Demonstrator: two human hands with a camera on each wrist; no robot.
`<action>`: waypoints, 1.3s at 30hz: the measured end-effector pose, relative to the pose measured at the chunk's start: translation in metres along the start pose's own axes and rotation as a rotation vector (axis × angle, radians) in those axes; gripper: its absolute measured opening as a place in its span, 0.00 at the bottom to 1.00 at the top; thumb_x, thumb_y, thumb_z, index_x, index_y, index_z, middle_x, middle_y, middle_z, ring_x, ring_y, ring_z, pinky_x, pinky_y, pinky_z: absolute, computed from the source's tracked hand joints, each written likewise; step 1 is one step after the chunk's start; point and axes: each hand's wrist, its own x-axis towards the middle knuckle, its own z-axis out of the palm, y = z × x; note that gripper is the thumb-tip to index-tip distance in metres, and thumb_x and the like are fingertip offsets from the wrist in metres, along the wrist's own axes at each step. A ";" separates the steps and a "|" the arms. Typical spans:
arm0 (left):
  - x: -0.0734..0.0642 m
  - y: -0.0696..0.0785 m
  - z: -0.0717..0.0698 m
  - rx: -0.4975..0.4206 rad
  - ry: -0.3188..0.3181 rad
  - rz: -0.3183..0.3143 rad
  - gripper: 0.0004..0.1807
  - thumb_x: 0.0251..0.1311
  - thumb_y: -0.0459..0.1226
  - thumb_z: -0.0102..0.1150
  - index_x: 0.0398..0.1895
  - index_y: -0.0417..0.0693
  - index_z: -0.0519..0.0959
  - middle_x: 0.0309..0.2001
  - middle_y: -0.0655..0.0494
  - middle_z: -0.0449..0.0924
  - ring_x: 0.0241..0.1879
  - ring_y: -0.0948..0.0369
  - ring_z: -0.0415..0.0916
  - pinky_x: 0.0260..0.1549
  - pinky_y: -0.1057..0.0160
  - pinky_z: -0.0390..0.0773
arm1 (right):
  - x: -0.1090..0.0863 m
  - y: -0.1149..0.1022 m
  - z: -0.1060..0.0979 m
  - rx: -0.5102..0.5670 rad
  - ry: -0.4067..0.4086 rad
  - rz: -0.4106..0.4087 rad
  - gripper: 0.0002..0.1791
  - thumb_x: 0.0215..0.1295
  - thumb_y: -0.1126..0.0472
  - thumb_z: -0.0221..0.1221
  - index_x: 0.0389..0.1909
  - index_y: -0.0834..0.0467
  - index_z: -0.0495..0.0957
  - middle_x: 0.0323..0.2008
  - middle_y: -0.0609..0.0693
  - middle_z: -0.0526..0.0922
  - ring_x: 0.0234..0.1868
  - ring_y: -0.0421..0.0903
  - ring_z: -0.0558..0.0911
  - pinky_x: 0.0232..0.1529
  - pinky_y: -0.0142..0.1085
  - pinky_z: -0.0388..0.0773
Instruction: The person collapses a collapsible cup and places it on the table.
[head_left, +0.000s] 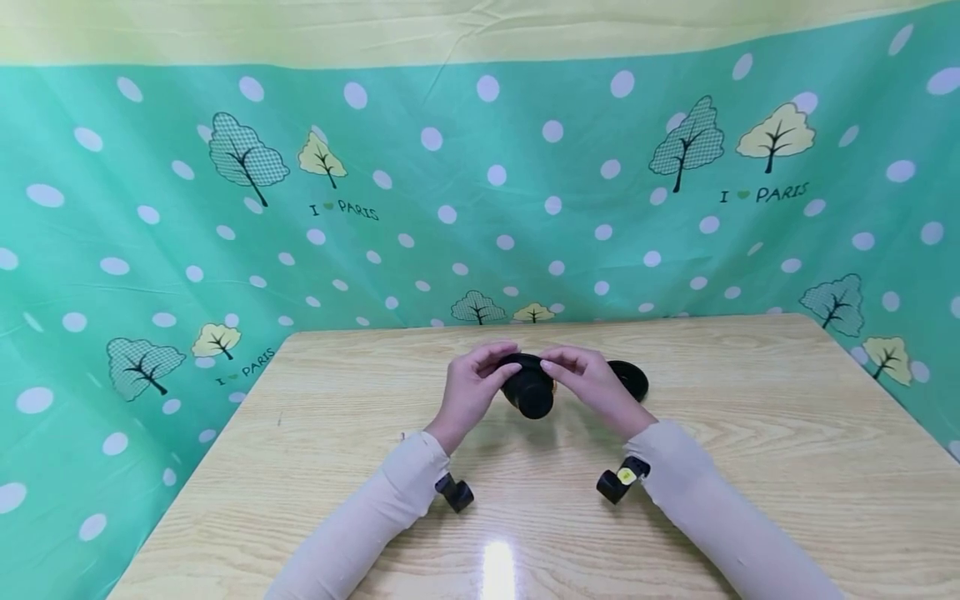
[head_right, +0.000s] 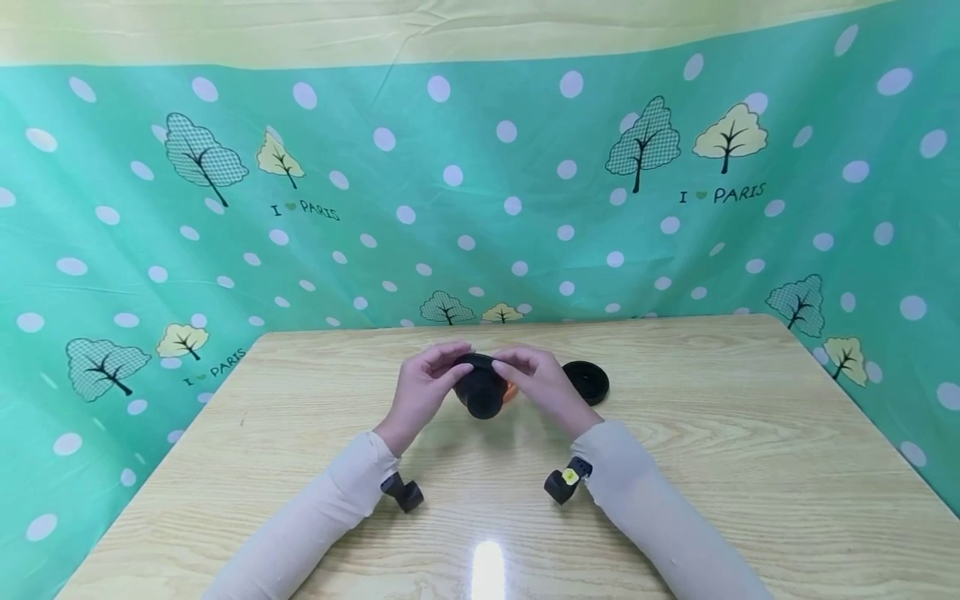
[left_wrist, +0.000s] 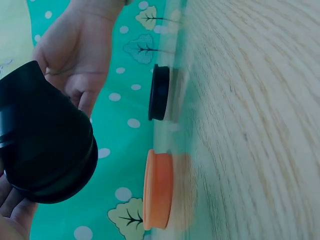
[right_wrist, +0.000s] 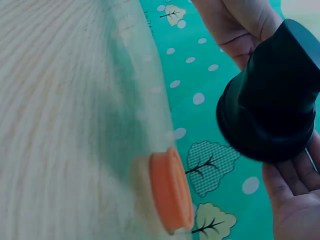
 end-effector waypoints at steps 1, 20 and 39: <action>0.000 0.001 0.000 0.001 -0.008 -0.003 0.15 0.57 0.27 0.62 0.47 0.30 0.79 0.47 0.37 0.80 0.49 0.50 0.79 0.47 0.66 0.78 | 0.001 -0.002 0.001 -0.016 -0.005 -0.009 0.19 0.68 0.56 0.56 0.51 0.66 0.77 0.49 0.59 0.80 0.42 0.40 0.78 0.49 0.37 0.75; 0.001 0.008 -0.003 0.044 -0.068 -0.028 0.17 0.60 0.31 0.60 0.51 0.32 0.77 0.48 0.41 0.80 0.49 0.53 0.78 0.50 0.63 0.77 | -0.001 -0.004 0.007 0.093 0.024 -0.045 0.16 0.70 0.62 0.53 0.51 0.70 0.74 0.43 0.55 0.81 0.40 0.36 0.79 0.44 0.28 0.77; 0.005 -0.024 0.001 0.038 -0.058 0.046 0.17 0.61 0.36 0.60 0.52 0.38 0.76 0.43 0.45 0.79 0.38 0.60 0.76 0.40 0.68 0.79 | 0.001 -0.003 0.011 0.564 0.109 0.040 0.09 0.71 0.68 0.48 0.39 0.55 0.77 0.36 0.43 0.82 0.39 0.36 0.81 0.40 0.25 0.78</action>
